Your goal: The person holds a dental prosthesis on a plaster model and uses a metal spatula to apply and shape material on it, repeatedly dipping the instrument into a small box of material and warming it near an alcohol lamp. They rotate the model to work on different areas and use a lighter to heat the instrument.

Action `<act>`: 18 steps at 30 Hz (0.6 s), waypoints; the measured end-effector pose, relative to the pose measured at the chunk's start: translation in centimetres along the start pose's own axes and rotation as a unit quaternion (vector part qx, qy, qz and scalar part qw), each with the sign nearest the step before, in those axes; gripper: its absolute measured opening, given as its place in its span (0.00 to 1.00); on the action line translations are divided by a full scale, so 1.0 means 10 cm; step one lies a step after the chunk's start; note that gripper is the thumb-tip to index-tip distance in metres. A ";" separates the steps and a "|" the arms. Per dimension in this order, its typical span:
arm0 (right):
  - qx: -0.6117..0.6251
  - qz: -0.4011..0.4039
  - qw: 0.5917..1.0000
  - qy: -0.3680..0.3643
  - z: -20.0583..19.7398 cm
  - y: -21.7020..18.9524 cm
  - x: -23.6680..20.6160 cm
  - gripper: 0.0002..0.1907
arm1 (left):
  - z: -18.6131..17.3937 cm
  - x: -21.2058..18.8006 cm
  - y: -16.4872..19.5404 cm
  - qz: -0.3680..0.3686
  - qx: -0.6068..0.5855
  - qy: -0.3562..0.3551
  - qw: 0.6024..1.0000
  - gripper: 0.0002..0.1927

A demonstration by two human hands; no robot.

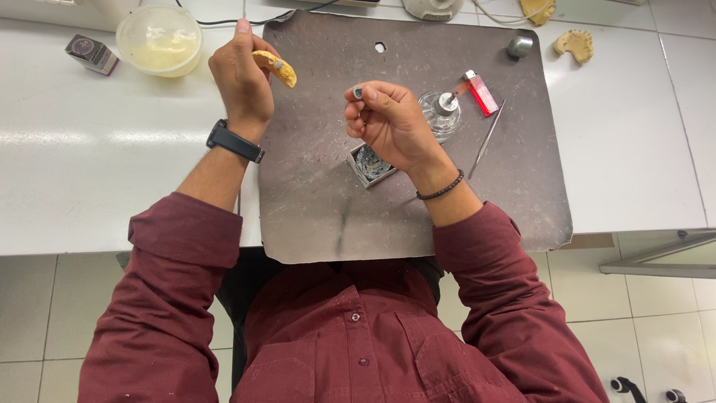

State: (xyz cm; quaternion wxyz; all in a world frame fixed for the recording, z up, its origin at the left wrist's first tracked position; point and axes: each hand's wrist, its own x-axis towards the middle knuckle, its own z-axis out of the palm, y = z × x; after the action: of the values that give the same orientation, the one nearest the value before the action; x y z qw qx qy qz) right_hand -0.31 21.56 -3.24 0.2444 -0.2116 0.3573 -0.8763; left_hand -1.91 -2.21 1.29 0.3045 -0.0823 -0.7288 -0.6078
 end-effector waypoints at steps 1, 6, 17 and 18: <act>0.003 0.000 1.000 -0.001 0.00 0.00 0.00 0.12 | 0.00 0.00 0.00 0.008 0.004 -0.001 1.000 0.35; -0.034 0.000 0.998 0.047 0.09 -0.03 0.02 0.11 | 0.00 0.00 0.00 0.007 0.000 -0.004 1.000 0.35; -0.624 -0.067 0.767 0.135 0.38 -0.05 0.45 0.09 | 0.00 0.00 0.10 -0.005 -0.002 0.010 1.000 0.34; -0.645 -0.070 0.750 0.126 0.39 -0.04 0.52 0.08 | -0.01 0.00 0.11 -0.014 0.001 0.010 1.000 0.34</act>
State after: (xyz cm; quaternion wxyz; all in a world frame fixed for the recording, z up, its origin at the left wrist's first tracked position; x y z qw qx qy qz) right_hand -2.36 16.76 0.61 -0.0598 -0.2313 0.8494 -0.4706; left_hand -1.38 -2.03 2.22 0.3037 -0.0656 -0.7275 -0.6118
